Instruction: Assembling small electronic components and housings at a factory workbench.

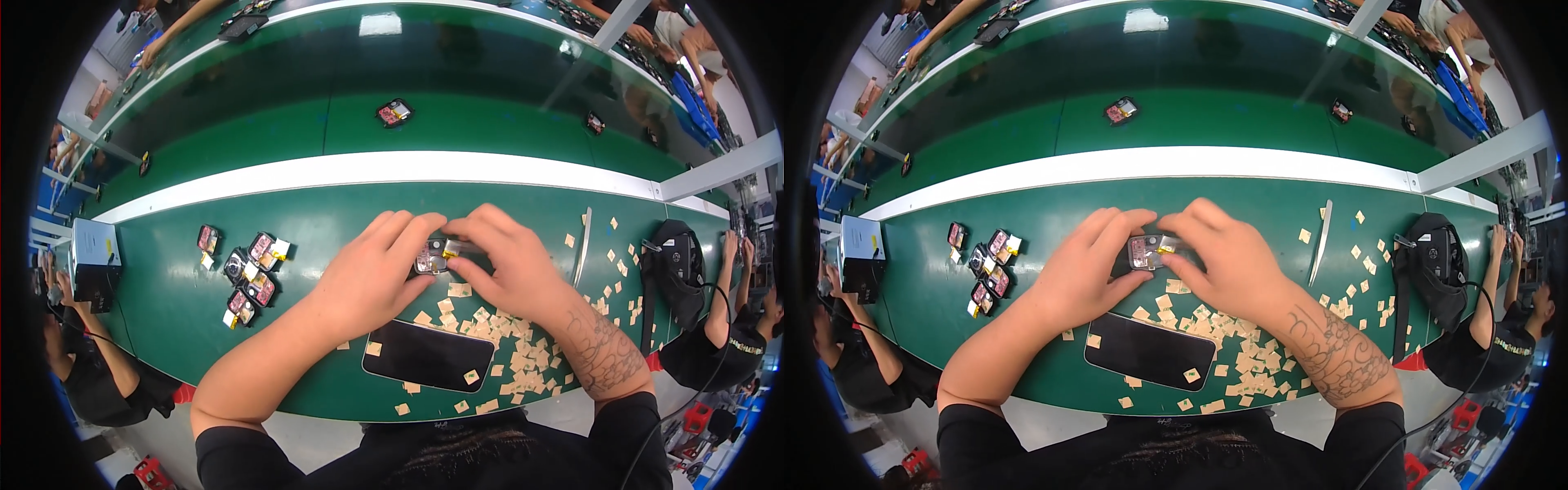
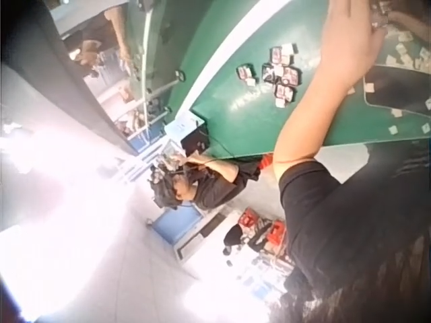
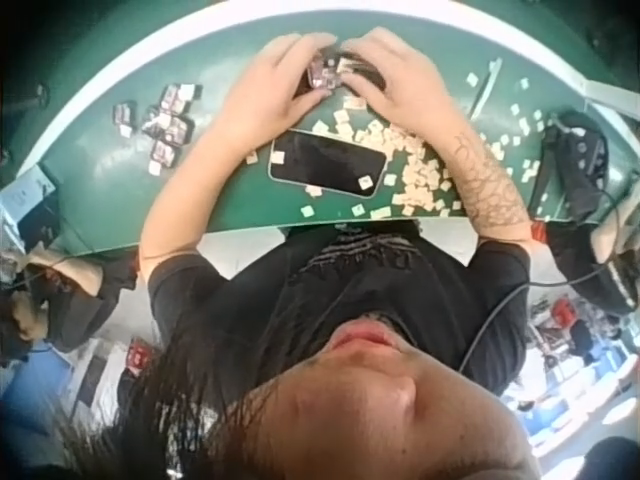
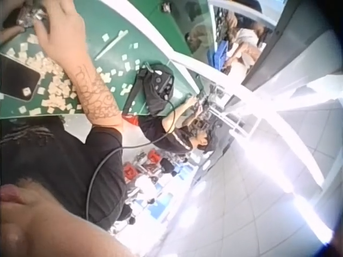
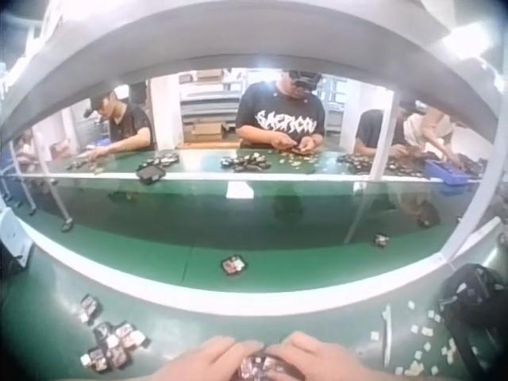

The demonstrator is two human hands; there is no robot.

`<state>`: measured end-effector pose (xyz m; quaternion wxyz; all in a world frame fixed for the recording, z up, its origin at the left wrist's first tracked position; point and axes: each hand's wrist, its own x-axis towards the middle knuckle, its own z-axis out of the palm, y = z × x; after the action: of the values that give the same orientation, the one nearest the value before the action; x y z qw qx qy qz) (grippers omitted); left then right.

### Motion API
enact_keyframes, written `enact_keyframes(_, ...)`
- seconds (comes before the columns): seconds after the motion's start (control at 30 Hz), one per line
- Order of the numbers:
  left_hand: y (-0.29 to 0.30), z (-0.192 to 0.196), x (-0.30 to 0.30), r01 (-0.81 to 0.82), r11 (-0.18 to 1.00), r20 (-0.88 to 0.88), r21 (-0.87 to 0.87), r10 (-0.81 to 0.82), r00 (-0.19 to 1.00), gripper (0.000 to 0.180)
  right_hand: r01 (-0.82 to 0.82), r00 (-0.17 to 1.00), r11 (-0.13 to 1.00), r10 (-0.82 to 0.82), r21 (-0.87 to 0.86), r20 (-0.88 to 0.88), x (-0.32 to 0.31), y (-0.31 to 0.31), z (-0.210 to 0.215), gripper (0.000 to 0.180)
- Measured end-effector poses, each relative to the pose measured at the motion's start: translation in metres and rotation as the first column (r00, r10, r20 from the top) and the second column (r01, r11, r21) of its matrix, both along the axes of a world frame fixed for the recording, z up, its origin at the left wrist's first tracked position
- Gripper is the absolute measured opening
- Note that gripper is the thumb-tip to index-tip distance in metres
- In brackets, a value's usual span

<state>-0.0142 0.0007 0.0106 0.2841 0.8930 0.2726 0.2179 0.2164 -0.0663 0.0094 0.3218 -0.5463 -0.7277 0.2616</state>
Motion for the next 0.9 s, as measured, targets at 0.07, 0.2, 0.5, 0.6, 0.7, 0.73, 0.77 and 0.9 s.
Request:
enact_keyframes(0.07,0.0,0.001,0.0,0.01,1.0,-0.005,-0.015,-0.01,1.0,0.065,-0.022,0.997,0.997,0.017,0.073,0.07,0.0,0.0,-0.006,0.025)
enact_keyframes(0.2,0.0,-0.003,0.001,0.004,1.0,0.007,-0.002,-0.004,1.0,0.056,-0.02,1.0,1.0,0.02,-0.009,0.004,0.004,0.001,-0.009,0.023)
enact_keyframes(0.5,0.002,-0.008,-0.001,0.107,0.984,-0.013,0.142,-0.106,0.994,0.027,-0.091,0.975,0.981,0.052,-0.174,-0.216,0.019,0.002,-0.003,0.02)
enact_keyframes(0.6,0.001,-0.006,-0.001,0.114,0.981,-0.032,0.158,-0.11,0.993,0.025,-0.146,0.962,0.97,0.093,-0.195,-0.258,0.028,0.005,0.002,0.023)
enact_keyframes(0.7,0.001,-0.005,0.0,0.111,0.978,-0.03,0.179,-0.107,0.994,0.024,-0.168,0.973,0.966,0.13,-0.195,-0.192,0.029,0.007,0.01,0.024)
enact_keyframes(0.73,0.001,-0.005,0.0,0.109,0.976,-0.032,0.19,-0.105,0.994,0.023,-0.166,0.98,0.966,0.14,-0.197,-0.141,0.029,0.007,0.013,0.024)
enact_keyframes(0.77,0.001,-0.005,0.0,0.109,0.976,-0.032,0.19,-0.104,0.994,0.023,-0.166,0.98,0.966,0.14,-0.196,-0.141,0.028,0.006,0.015,0.024)
enact_keyframes(0.9,0.001,-0.007,-0.001,0.118,0.973,-0.04,0.198,-0.113,0.993,0.025,-0.113,0.992,0.978,0.1,-0.174,-0.079,0.018,0.002,0.015,0.022)
